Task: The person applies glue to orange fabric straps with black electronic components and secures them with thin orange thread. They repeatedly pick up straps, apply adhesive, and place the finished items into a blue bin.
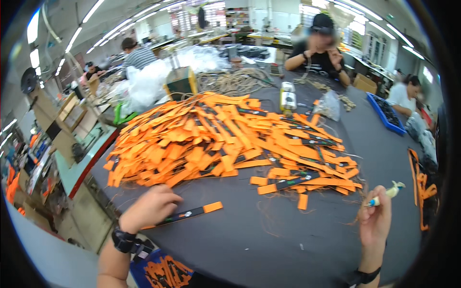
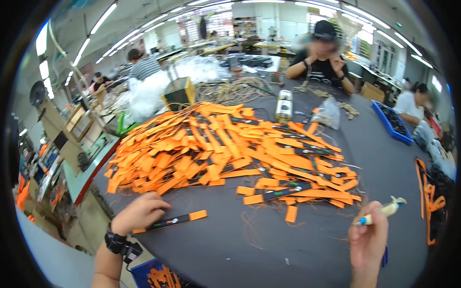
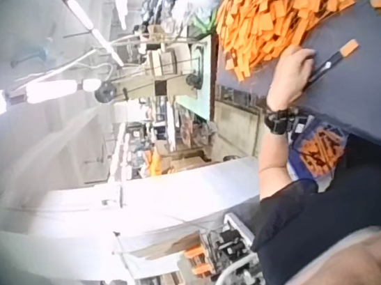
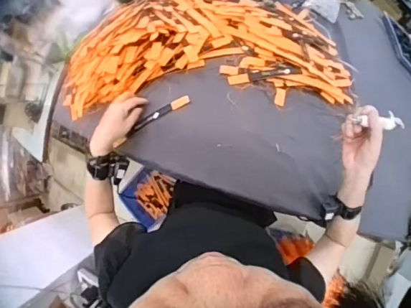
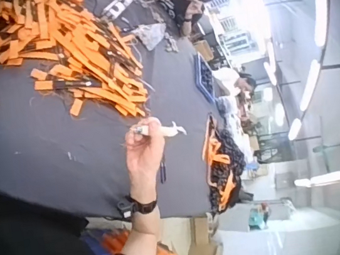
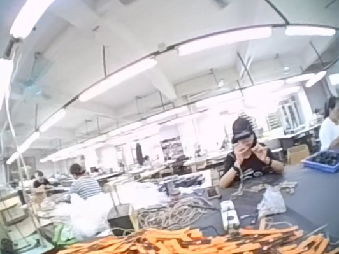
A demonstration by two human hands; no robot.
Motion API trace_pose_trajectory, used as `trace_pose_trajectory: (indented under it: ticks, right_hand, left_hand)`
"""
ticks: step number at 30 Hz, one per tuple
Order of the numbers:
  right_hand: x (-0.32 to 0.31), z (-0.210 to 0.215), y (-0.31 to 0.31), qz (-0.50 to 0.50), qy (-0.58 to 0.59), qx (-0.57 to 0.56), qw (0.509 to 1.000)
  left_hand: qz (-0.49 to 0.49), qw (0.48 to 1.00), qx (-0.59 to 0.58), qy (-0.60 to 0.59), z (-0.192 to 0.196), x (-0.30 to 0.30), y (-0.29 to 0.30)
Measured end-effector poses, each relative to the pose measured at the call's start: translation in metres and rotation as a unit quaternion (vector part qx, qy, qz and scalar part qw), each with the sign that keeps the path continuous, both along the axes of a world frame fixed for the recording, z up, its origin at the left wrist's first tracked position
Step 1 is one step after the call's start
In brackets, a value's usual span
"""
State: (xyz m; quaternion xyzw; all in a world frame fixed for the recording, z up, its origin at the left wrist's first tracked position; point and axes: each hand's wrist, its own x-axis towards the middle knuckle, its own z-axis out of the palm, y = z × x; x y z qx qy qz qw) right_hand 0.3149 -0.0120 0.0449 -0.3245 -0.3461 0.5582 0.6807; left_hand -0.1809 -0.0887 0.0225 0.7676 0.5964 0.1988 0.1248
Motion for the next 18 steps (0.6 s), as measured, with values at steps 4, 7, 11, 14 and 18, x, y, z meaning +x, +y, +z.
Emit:
trace_pose_trajectory:
  ticks: [4, 7, 11, 14, 18]
  right_hand:
    - [0.009, 0.006, -0.003, -0.023, -0.006, -0.004, 1.0]
    - [0.01, 0.009, 0.001, -0.013, 0.026, -0.006, 1.0]
    - [0.02, -0.005, -0.003, -0.029, 0.04, -0.009, 0.999]
    - [0.014, -0.011, -0.006, -0.042, -0.004, -0.012, 0.999]
    - [0.018, -0.021, -0.005, -0.056, -0.053, -0.025, 0.997]
  left_hand:
    - [0.137, 0.928, -0.099, 0.331, 0.026, 0.003, -0.01]
    - [-0.001, 0.984, 0.005, 0.175, 0.048, 0.053, 0.004]
    - [-0.213, 0.976, 0.042, 0.032, 0.031, 0.144, 0.082]
    - [-0.154, 0.981, 0.095, 0.074, 0.0, 0.191, 0.126]
    - [-0.105, 0.98, 0.105, 0.133, -0.025, 0.215, 0.15]
